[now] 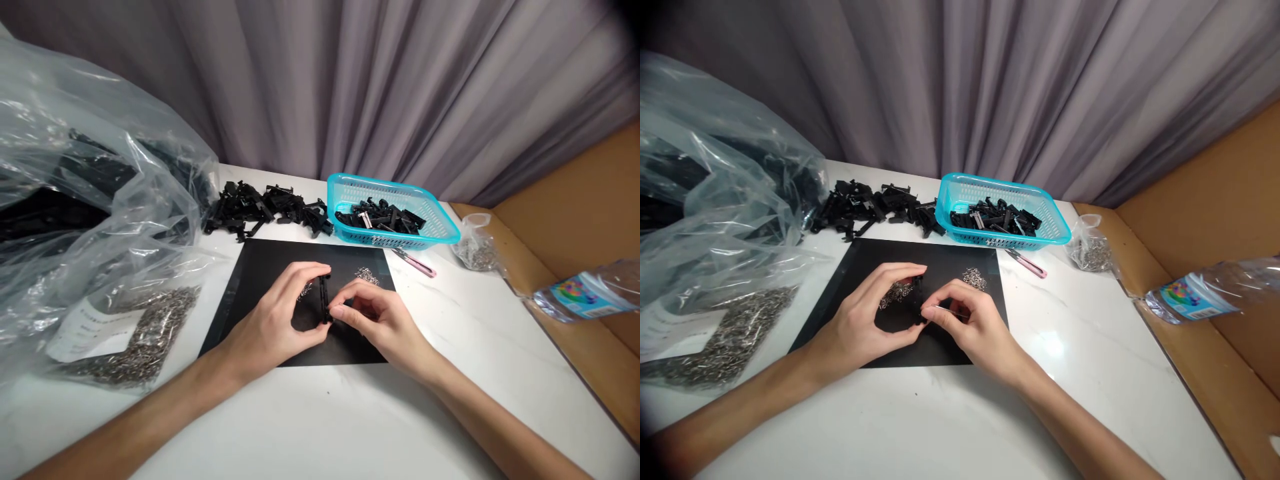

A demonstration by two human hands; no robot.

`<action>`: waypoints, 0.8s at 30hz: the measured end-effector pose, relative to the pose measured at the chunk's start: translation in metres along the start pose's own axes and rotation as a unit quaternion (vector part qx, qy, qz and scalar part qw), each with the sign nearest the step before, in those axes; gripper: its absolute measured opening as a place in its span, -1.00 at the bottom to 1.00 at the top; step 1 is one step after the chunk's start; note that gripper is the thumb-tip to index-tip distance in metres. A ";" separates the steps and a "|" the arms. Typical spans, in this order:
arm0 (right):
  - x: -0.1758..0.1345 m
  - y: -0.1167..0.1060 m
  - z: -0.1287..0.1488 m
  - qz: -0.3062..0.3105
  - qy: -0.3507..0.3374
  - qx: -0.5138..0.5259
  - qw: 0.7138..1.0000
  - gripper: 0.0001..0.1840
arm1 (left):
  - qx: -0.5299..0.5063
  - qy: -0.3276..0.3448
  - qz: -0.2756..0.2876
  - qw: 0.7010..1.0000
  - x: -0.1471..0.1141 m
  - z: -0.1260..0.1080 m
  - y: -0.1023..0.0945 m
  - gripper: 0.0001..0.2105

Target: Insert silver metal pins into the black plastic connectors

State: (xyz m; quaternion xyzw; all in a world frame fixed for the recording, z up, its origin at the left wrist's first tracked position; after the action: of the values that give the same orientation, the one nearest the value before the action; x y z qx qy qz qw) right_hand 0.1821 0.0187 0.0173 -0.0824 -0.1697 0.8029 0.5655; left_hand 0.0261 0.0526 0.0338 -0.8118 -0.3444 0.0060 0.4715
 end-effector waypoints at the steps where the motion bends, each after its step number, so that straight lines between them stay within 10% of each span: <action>1: 0.000 0.001 -0.001 0.006 0.002 0.008 1.000 -0.84 | 0.002 0.004 -0.004 1.000 0.000 0.000 -0.001 -0.38; 24: -0.007 0.006 0.027 0.088 -0.086 -0.228 0.966 -0.78 | 0.021 0.024 -0.008 0.999 0.000 -0.006 0.000 -0.41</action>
State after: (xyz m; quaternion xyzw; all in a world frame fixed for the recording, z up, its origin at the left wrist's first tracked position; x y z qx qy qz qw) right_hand 0.1703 0.0051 0.0392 -0.1544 -0.3882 0.7936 0.4423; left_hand 0.0277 0.0481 0.0372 -0.7987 -0.3392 -0.0099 0.4968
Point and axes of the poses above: each hand's wrist, its own x-axis towards the middle knuckle, its own y-axis out of the palm, z = x × y, the point moved 7 cm from there along x, towards the middle knuckle, and after that the axes turned 15 degrees about z, right-handed, at the moved point
